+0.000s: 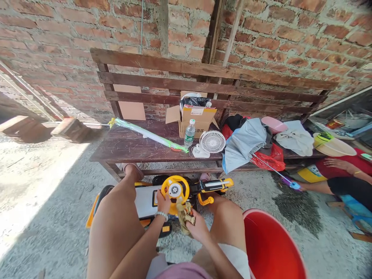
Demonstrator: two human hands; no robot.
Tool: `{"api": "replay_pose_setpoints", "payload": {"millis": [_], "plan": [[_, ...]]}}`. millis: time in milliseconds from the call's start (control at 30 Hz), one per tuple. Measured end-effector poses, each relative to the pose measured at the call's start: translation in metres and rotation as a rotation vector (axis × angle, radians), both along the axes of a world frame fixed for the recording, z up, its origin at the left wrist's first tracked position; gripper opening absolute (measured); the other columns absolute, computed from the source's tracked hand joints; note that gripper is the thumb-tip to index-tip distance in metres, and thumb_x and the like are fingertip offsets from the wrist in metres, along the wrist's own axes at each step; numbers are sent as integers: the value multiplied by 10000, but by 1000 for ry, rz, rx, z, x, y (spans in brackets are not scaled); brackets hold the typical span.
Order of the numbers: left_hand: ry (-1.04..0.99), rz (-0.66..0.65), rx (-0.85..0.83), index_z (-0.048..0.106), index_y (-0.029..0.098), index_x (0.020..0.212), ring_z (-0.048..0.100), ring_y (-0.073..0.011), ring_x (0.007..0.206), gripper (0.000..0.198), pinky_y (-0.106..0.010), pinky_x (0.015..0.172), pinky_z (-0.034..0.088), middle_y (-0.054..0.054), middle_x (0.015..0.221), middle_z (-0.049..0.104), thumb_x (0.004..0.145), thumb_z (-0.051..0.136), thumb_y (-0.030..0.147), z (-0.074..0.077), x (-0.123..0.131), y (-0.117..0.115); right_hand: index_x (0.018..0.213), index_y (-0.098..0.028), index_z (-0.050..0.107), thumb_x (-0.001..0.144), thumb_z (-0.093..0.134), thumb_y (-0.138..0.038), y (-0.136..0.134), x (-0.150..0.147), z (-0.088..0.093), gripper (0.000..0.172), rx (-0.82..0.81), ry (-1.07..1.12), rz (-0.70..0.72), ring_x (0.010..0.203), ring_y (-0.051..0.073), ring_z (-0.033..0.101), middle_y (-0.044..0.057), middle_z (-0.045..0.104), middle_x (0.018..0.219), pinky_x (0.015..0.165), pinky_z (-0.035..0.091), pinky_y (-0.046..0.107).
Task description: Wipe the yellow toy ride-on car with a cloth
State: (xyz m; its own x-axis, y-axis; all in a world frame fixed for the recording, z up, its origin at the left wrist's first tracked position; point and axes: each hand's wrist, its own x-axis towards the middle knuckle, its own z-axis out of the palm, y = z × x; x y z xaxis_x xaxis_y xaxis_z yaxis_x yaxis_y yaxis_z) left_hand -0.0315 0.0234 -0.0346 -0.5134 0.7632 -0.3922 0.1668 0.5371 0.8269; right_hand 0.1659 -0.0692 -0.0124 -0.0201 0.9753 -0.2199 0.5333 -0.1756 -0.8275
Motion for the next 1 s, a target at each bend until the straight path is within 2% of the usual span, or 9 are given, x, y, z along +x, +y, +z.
{"api": "replay_pose_setpoints", "payload": {"millis": [100, 200, 333, 433, 533, 633, 733, 800, 1000], "plan": [[-37, 6, -54, 620, 208, 1276, 693, -297, 1356, 312, -429, 1132, 572, -167, 1328, 753, 970, 568, 238, -2, -4, 12, 1134, -297, 792, 715, 652, -191, -15, 0, 4, 455, -117, 28, 77, 1013, 285, 806, 43, 858, 1052, 937, 615, 370], [-79, 13, -123, 636, 221, 1157, 755, -277, 1190, 188, -414, 1008, 626, -130, 1133, 788, 1004, 536, 261, -6, -10, 20, 1169, -286, 792, 721, 663, -202, -17, 4, 7, 473, -145, 3, 29, 1020, 288, 801, 50, 855, 1060, 957, 614, 383], [-141, 27, -208, 614, 202, 1110, 765, -278, 1052, 170, -392, 855, 655, -142, 1050, 760, 1039, 546, 340, -7, -9, 14, 1409, -257, 718, 785, 643, -250, 9, 6, 16, 629, 38, 41, -102, 1177, 301, 763, 104, 803, 1287, 1091, 590, 460], [-218, 37, -238, 593, 194, 1162, 768, -268, 960, 265, -364, 729, 661, -151, 1060, 749, 1057, 540, 431, -4, -3, 4, 1546, -288, 638, 830, 627, -230, 47, 2, 38, 718, 231, -67, -93, 1341, 306, 681, 109, 695, 1470, 1174, 544, 488], [-283, 45, -246, 578, 208, 1215, 774, -268, 970, 331, -364, 714, 669, -152, 1121, 750, 1046, 566, 492, 0, 1, -1, 1634, -268, 568, 835, 657, -164, 94, -12, 68, 811, 322, -325, 41, 1495, 357, 542, 146, 540, 1647, 1238, 471, 507], [-318, 54, -255, 574, 234, 1229, 777, -287, 1029, 378, -381, 741, 678, -157, 1184, 744, 1014, 611, 543, 5, 2, 1, 1676, -313, 522, 874, 695, -162, 141, -36, 92, 834, 281, -560, 276, 1467, 369, 530, 148, 503, 1686, 1206, 465, 501], [-333, 68, -276, 573, 240, 1250, 765, -309, 1066, 385, -400, 747, 682, -177, 1225, 722, 1005, 610, 534, 7, 2, 4, 1626, -399, 570, 923, 691, -183, 171, -60, 98, 745, 188, -656, 597, 1491, 342, 501, 82, 489, 1716, 1181, 461, 471], [-350, 72, -287, 571, 227, 1264, 764, -303, 1022, 356, -407, 736, 683, -183, 1212, 713, 1024, 567, 490, 7, 1, 4, 1611, -400, 582, 952, 672, -196, 181, -68, 94, 696, 100, -683, 667, 1493, 332, 504, 72, 488, 1721, 1170, 462, 459], [-404, 113, -297, 555, 225, 1341, 759, -265, 923, 410, -402, 747, 688, -130, 1128, 716, 1011, 599, 464, 5, 4, -1, 1668, -281, 517, 1010, 640, -304, 156, -41, 73, 670, -166, -684, 304, 1311, 328, 672, 175, 620, 1542, 1074, 518, 400]]}}
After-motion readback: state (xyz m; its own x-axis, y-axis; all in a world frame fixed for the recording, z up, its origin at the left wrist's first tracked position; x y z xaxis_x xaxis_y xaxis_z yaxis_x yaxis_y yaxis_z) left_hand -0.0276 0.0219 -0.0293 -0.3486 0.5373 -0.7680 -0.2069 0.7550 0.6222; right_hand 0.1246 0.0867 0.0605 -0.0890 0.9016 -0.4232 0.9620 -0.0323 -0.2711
